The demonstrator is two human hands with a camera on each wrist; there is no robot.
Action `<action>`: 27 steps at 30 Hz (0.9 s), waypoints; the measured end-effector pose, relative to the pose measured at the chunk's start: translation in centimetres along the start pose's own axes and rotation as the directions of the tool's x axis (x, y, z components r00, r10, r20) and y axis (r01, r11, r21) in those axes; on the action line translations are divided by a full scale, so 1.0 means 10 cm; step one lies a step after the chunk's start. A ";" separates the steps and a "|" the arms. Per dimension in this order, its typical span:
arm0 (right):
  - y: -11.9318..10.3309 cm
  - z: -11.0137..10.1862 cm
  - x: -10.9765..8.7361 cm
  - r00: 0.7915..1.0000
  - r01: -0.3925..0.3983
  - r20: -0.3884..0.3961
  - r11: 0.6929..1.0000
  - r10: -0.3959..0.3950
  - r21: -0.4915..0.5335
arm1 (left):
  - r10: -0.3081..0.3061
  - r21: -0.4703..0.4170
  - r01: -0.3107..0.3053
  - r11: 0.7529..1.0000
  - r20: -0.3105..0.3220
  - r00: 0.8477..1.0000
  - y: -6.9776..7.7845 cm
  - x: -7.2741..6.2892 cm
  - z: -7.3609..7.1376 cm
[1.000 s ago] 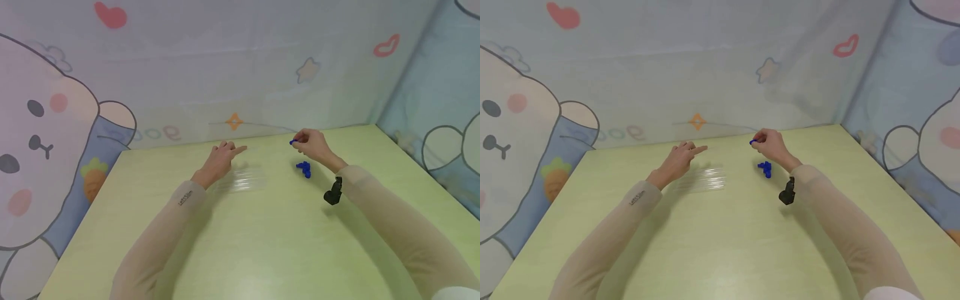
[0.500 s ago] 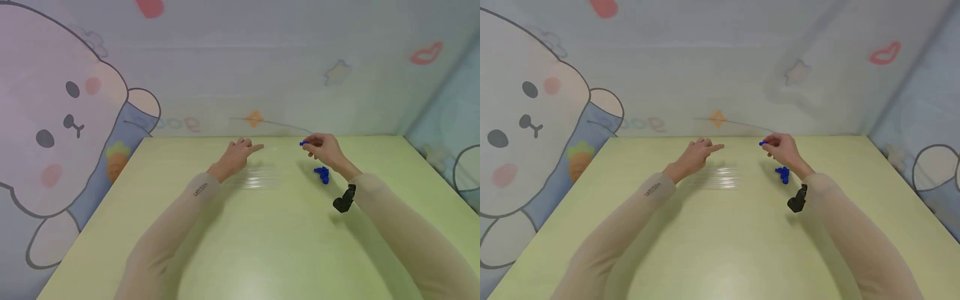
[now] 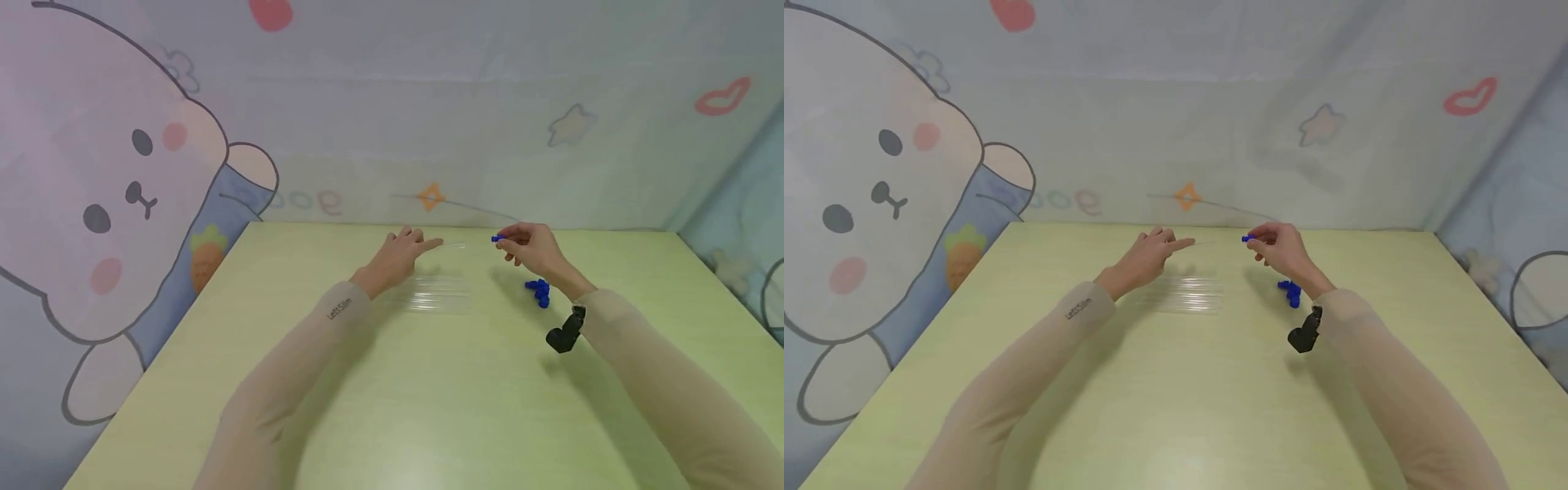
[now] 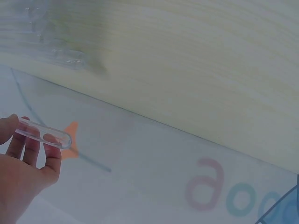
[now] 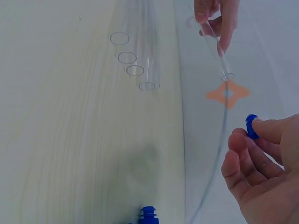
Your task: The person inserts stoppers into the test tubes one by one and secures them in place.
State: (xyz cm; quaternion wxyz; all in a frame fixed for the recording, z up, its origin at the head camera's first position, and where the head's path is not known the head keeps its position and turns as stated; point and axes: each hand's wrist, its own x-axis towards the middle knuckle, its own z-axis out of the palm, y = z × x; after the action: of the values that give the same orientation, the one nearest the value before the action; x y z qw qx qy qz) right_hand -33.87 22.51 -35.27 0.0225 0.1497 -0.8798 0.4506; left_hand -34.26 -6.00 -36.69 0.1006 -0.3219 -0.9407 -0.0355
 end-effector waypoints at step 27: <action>-0.03 0.16 0.08 0.999 0.029 0.036 1.000 -0.029 0.009 | 0.012 0.006 -0.012 1.000 0.003 1.000 0.00 0.01 0.04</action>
State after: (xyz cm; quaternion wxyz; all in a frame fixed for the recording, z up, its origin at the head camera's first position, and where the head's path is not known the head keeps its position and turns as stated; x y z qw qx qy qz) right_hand -34.44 20.88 -35.80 0.0125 0.1707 -0.8760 0.4510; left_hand -34.41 -5.87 -37.07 0.1002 -0.3272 -0.9391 -0.0317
